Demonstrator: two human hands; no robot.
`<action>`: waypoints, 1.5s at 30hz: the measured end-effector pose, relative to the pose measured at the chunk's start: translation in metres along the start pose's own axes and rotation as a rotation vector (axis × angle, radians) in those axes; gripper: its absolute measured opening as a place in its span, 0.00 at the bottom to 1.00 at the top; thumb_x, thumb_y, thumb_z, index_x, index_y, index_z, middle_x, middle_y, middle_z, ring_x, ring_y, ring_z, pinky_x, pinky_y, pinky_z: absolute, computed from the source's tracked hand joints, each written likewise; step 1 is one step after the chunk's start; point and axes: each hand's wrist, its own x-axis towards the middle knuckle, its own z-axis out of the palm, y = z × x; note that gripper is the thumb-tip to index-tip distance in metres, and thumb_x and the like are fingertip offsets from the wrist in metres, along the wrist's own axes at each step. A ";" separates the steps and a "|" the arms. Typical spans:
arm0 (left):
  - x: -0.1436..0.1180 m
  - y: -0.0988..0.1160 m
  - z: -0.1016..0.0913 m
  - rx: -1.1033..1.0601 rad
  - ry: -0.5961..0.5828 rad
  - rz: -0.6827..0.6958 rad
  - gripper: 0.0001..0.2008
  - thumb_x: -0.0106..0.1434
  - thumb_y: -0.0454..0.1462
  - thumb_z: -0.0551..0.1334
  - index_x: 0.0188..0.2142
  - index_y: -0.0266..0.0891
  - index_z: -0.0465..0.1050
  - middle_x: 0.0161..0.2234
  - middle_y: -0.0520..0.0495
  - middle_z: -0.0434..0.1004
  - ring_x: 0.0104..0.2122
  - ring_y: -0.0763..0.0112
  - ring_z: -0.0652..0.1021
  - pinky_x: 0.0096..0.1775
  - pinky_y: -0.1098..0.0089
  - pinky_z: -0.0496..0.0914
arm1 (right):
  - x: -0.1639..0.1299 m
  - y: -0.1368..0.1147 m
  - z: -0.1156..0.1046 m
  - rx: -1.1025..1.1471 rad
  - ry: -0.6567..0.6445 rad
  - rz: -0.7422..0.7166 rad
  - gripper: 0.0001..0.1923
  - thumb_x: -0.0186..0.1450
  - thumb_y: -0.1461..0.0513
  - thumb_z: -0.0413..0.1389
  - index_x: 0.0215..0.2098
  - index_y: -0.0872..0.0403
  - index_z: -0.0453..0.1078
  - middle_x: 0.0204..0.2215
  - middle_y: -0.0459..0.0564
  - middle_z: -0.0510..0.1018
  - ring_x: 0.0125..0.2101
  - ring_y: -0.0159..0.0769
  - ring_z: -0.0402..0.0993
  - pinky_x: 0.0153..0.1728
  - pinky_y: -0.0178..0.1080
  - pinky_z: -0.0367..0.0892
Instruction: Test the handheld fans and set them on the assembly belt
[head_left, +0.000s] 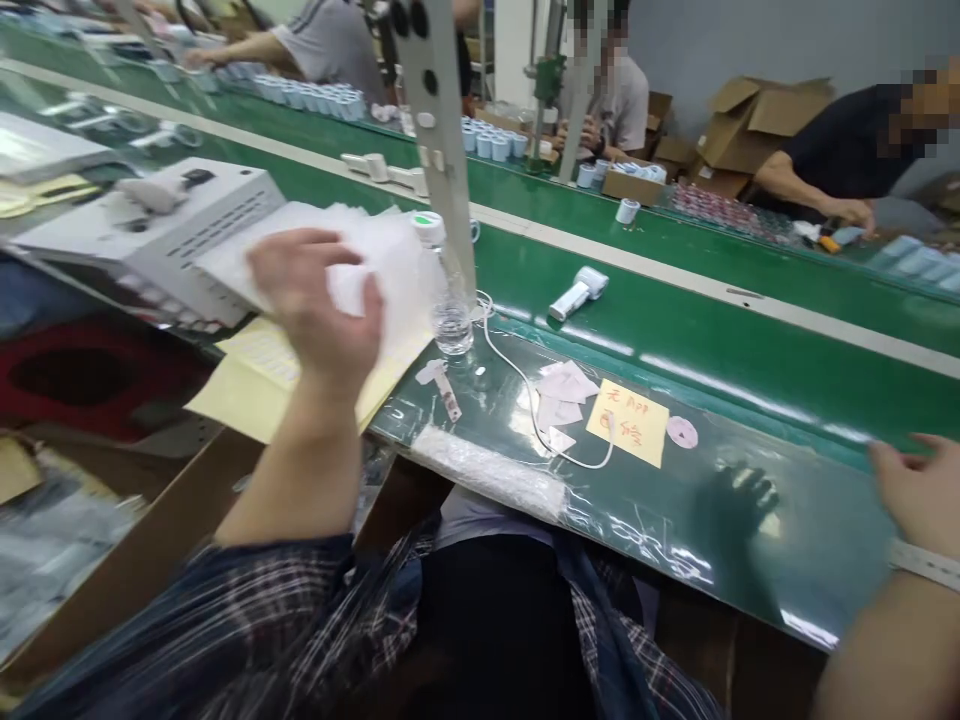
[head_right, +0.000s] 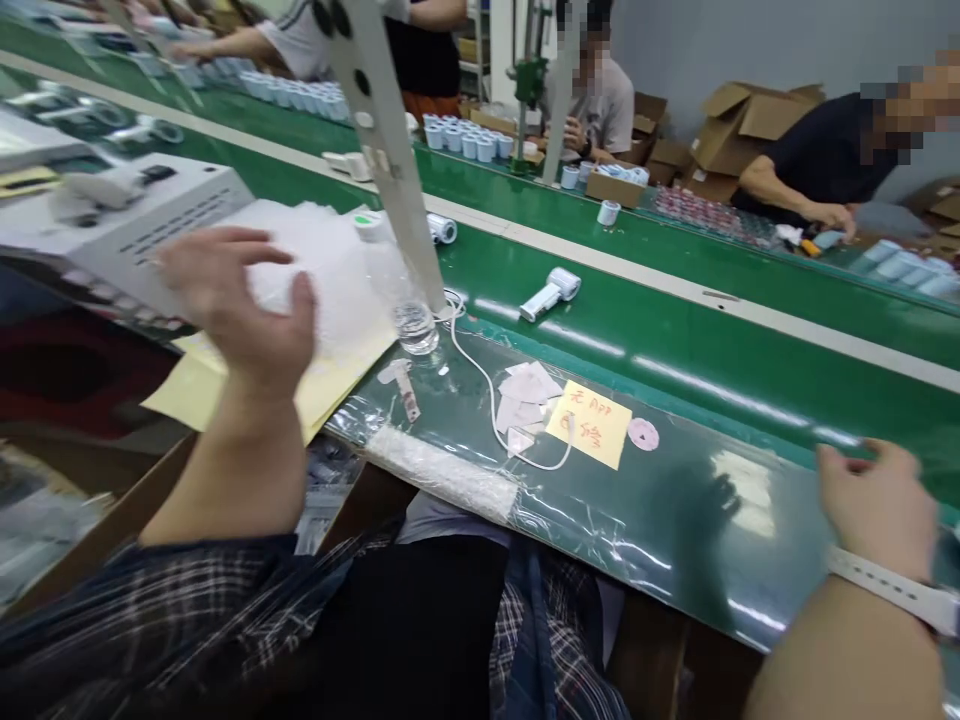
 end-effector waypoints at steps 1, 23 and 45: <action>0.003 0.028 0.012 -0.129 0.022 0.105 0.10 0.79 0.42 0.57 0.48 0.37 0.72 0.54 0.38 0.77 0.62 0.50 0.71 0.50 0.45 0.63 | 0.004 -0.027 0.017 -0.046 -0.112 0.011 0.18 0.72 0.46 0.52 0.40 0.48 0.75 0.34 0.69 0.81 0.30 0.54 0.77 0.35 0.58 0.67; 0.073 0.100 0.304 0.106 -0.835 -0.339 0.21 0.75 0.45 0.66 0.62 0.39 0.73 0.62 0.38 0.75 0.57 0.57 0.80 0.57 0.50 0.79 | -0.106 -0.179 0.124 -0.224 -0.398 -0.707 0.12 0.79 0.59 0.50 0.36 0.50 0.67 0.36 0.54 0.83 0.42 0.46 0.83 0.40 0.40 0.67; 0.121 0.036 0.321 0.059 -0.844 -0.720 0.39 0.55 0.43 0.80 0.62 0.31 0.73 0.72 0.25 0.62 0.73 0.37 0.59 0.72 0.44 0.56 | -0.105 -0.174 0.132 0.248 -0.519 -0.600 0.09 0.68 0.65 0.53 0.32 0.48 0.59 0.34 0.55 0.78 0.38 0.49 0.77 0.38 0.44 0.61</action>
